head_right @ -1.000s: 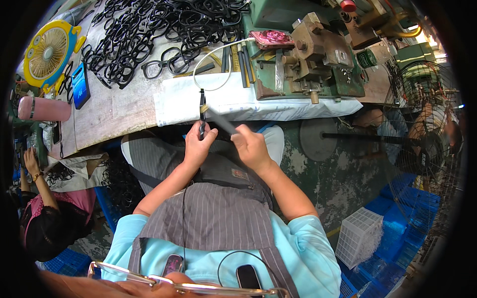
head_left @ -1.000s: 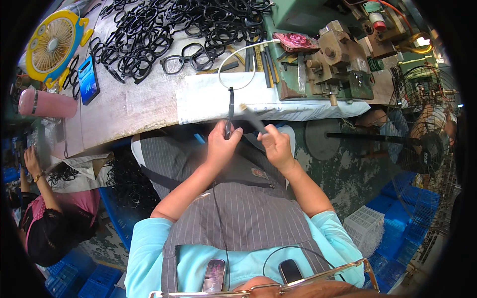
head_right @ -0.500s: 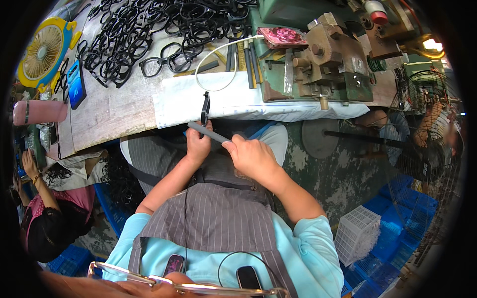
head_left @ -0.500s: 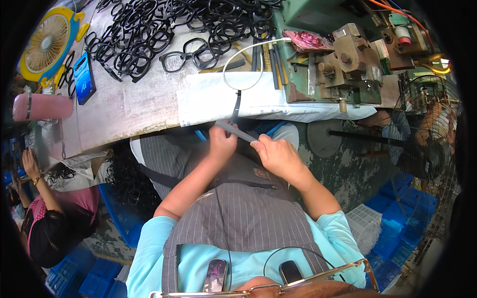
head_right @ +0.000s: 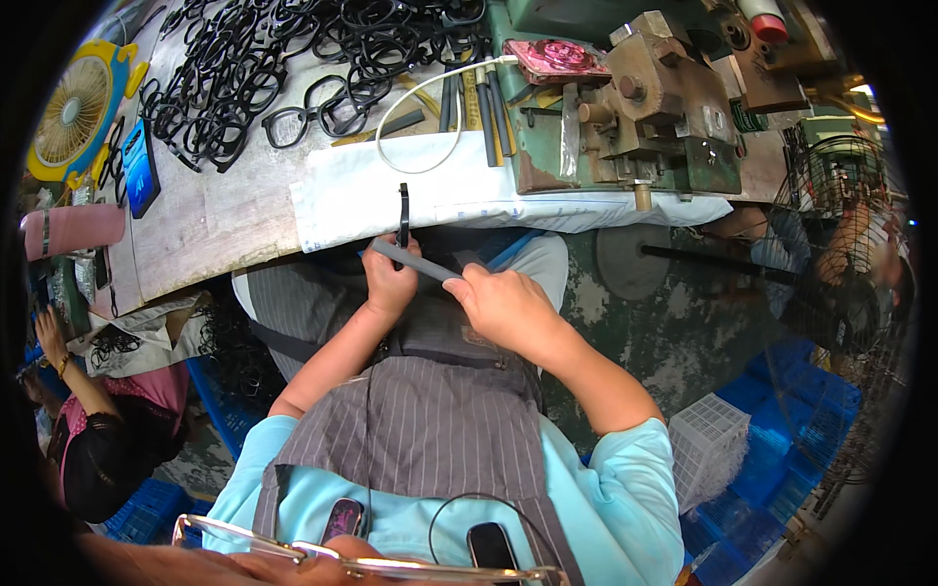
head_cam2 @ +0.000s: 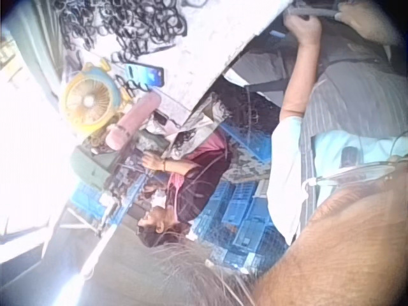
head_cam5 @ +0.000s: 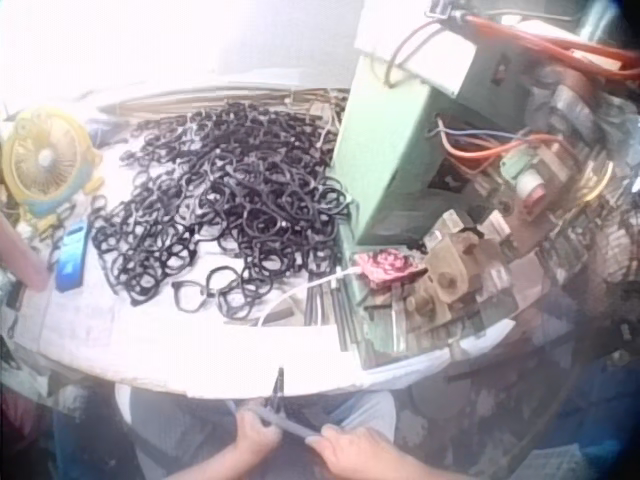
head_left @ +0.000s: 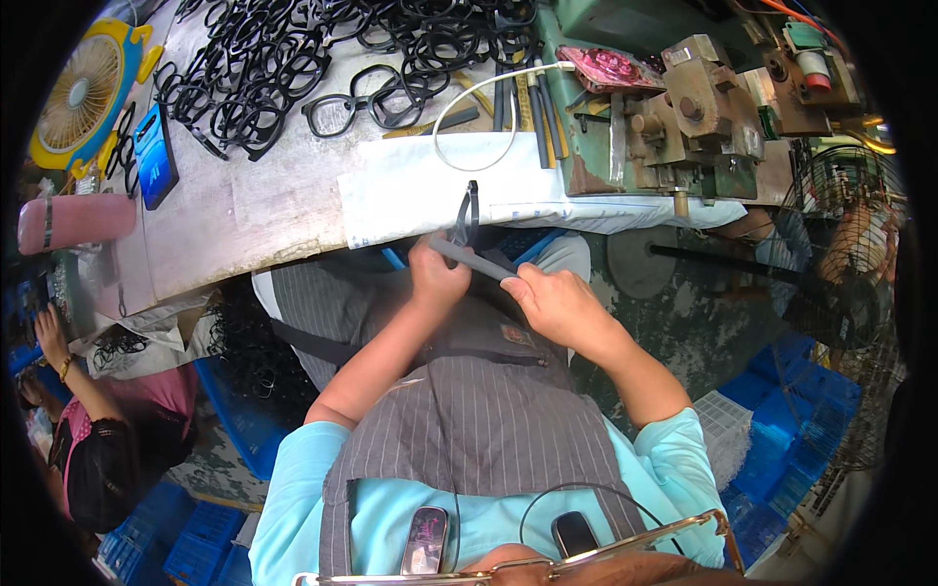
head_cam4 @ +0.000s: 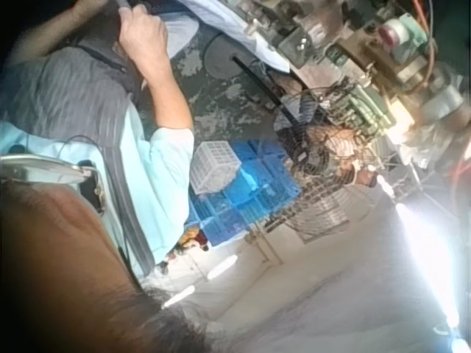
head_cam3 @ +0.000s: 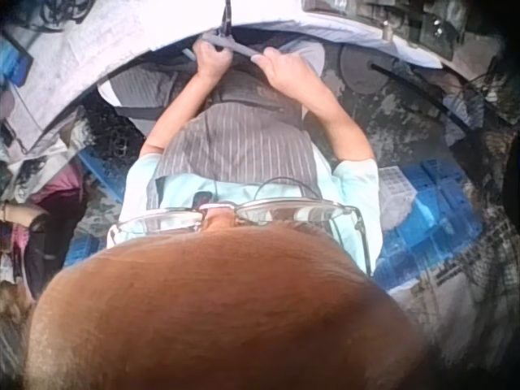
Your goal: The person files the edges of black plastic eyeglass frames using a metal file. They pick up frames from a pile on the table, file them, and place them back on the table.
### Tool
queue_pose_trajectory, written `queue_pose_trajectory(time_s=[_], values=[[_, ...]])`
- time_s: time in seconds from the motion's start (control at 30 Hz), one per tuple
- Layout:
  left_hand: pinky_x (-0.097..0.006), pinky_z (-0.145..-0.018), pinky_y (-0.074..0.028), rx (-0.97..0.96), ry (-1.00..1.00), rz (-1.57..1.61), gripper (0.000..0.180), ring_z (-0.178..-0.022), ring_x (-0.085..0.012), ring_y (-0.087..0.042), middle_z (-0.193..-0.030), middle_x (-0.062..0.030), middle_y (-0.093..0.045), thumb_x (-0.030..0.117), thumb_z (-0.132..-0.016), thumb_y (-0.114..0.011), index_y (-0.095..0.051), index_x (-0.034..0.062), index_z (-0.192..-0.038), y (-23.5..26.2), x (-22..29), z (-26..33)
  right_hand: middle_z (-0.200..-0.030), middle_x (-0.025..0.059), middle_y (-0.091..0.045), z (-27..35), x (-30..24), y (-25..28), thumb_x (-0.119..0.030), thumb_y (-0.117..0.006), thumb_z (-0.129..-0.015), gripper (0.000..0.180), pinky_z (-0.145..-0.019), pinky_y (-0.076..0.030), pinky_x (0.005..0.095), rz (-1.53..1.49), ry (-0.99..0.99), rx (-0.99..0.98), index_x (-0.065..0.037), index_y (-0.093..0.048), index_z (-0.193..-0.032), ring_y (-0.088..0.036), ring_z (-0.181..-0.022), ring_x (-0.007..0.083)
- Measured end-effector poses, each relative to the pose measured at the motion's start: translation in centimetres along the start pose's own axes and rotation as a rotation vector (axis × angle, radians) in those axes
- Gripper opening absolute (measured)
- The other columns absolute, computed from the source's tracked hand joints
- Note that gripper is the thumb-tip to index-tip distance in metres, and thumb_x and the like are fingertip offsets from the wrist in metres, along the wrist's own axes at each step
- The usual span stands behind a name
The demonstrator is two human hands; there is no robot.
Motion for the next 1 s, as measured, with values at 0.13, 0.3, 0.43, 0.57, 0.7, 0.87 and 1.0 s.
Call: queue_pose_trajectory(time_s=[0.13, 0.3, 0.43, 0.57, 0.7, 0.87, 1.0], values=[[-0.043, -0.054, -0.042, -0.062, 0.085, 0.015, 0.017, -0.06, -0.04, -0.054, -0.065, -0.0206, -0.054, 0.007, -0.067, -0.069, -0.055, -0.0022, -0.068, -0.2, -0.6, 0.3, -0.063, 0.0218, -0.06, -1.1, -0.1, -0.2, -0.036, -0.051, -0.094, 0.036, -0.055, -0.048, 0.0524, 0.01, 0.028, -0.002, -0.003, -0.054, -0.081, -0.06, -0.06, 0.0439], [-0.043, -0.055, -0.043, 0.029, 0.008, 0.006, 0.012, -0.061, -0.0391, -0.054, -0.065, -0.0191, -0.055, 0.005, -0.068, -0.066, -0.056, -0.0015, -0.068, -0.1, -0.2, 0.2, -0.062, 0.0209, -0.06, -3.1, -0.6, -0.9, -0.036, -0.052, -0.094, 0.035, -0.053, -0.048, 0.0513, -0.008, 0.069, 0.084, -0.004, -0.054, -0.08, -0.06, -0.059, 0.0425], [-0.041, -0.055, -0.041, -0.035, 0.184, -0.082, 0.012, -0.06, -0.0365, -0.054, -0.067, -0.0189, -0.055, 0.006, -0.07, -0.065, -0.055, -0.0007, -0.069, 0.0, -0.6, 0.1, -0.061, 0.019, -0.06, -3.4, -0.6, -0.7, -0.037, -0.053, -0.093, 0.036, -0.052, -0.048, 0.0488, 0.067, 0.094, 0.169, -0.005, -0.053, -0.078, -0.061, -0.057, 0.0399], [-0.041, -0.055, -0.04, 0.007, 0.112, 0.104, 0.016, -0.059, -0.0356, -0.053, -0.063, -0.0187, -0.052, 0.008, -0.073, -0.064, -0.051, -0.0013, -0.067, 0.4, 0.4, 0.0, -0.056, 0.0162, -0.058, -1.7, -0.8, 0.1, -0.033, -0.055, -0.093, 0.032, -0.048, -0.047, 0.0466, 0.211, 0.177, 0.339, -0.006, -0.048, -0.078, -0.06, -0.052, 0.0367], [-0.042, -0.055, -0.04, -0.046, 0.082, 0.038, 0.016, -0.059, -0.0371, -0.053, -0.063, -0.0195, -0.053, 0.009, -0.073, -0.062, -0.052, -0.0015, -0.067, 0.5, 0.7, -0.3, -0.055, 0.0185, -0.057, -0.5, -0.4, 0.0, -0.033, -0.056, -0.092, 0.032, -0.048, -0.046, 0.0495, 0.135, 0.092, 0.247, -0.005, -0.048, -0.078, -0.058, -0.051, 0.0399], [-0.044, -0.055, -0.041, -0.024, 0.024, -0.033, 0.015, -0.059, -0.0384, -0.053, -0.063, -0.0199, -0.053, 0.008, -0.073, -0.061, -0.052, -0.0013, -0.067, 0.5, 1.1, -0.3, -0.064, 0.0207, -0.061, -2.8, -0.3, -0.6, -0.033, -0.055, -0.093, 0.034, -0.052, -0.05, 0.049, 0.062, 0.094, 0.125, -0.003, -0.053, -0.078, -0.062, -0.059, 0.041], [-0.044, -0.056, -0.041, -0.026, 0.075, -0.029, 0.015, -0.059, -0.0388, -0.052, -0.063, -0.0201, -0.053, 0.007, -0.074, -0.061, -0.051, -0.0013, -0.065, 0.6, 1.4, -0.4, -0.075, 0.0246, -0.062, -4.1, -0.3, -1.1, -0.038, -0.045, -0.096, 0.042, -0.068, -0.048, 0.0527, -0.113, 0.046, 0.007, -0.001, -0.059, -0.082, -0.061, -0.075, 0.0448]])
Point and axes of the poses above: each hand's wrist, its own z-axis away from the middle knuckle, its own y-axis out of the back of the hand, x = y × z, the point moved 4 cm from there along -z, towards the middle knuckle
